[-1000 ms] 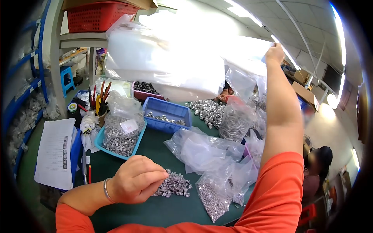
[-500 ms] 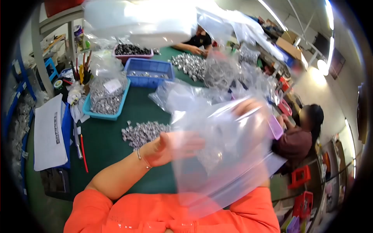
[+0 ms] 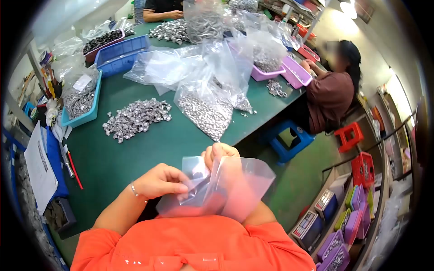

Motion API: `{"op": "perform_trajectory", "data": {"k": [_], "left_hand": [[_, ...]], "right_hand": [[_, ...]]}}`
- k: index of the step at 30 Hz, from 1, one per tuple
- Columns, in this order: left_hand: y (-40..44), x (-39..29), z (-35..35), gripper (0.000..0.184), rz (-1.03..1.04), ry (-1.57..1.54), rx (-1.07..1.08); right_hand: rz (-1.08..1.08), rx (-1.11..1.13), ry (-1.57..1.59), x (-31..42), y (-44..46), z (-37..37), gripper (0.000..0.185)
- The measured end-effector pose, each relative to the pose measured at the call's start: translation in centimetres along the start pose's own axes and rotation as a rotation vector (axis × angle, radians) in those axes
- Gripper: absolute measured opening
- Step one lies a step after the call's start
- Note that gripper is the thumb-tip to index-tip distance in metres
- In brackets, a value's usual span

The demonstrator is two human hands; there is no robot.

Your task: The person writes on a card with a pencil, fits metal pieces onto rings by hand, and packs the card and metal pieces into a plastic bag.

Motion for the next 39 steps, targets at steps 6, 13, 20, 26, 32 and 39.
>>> {"op": "perform_trajectory", "data": {"k": [6,13,20,26,32,39], "left_hand": [[-0.8,-1.3,2.3,0.024,0.161,0.049,-0.094],[-4.3,-0.1,0.2,0.012,0.397,0.238,-0.555],[-11.6,-1.5,-2.6,0.042,0.542,0.489,-0.957],[-17.1,-3.2,-3.7,0.035,0.949,0.423,-1.17],[-15.6,-7.6,4.9,0.014,0.84,1.924,-1.278],[-10.0,-3.0,4.0,0.036,0.348,1.129,-0.656]], "right_hand": [[0.27,-0.4,-0.075,-3.4,-5.2,-4.3,0.02],[0.413,-0.016,0.22,-6.7,-8.7,-4.5,0.078],[0.269,-0.14,-0.25,-4.1,-8.0,-2.7,0.022],[0.162,-0.34,-0.513,-5.0,-2.4,-3.6,0.01],[-0.039,0.345,-0.532,-3.0,-0.5,9.9,0.044],[0.035,0.322,-0.782,-7.0,-0.7,8.1,0.03]]}}
Point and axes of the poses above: each hand's wrist, its own y-axis towards the middle knuckle, its own z-axis out of the palm, x = y × z, the point moved 6 cm from there along y, towards the middle knuckle, and after that the axes turned 13 degrees about z, right-handed, at the moved point
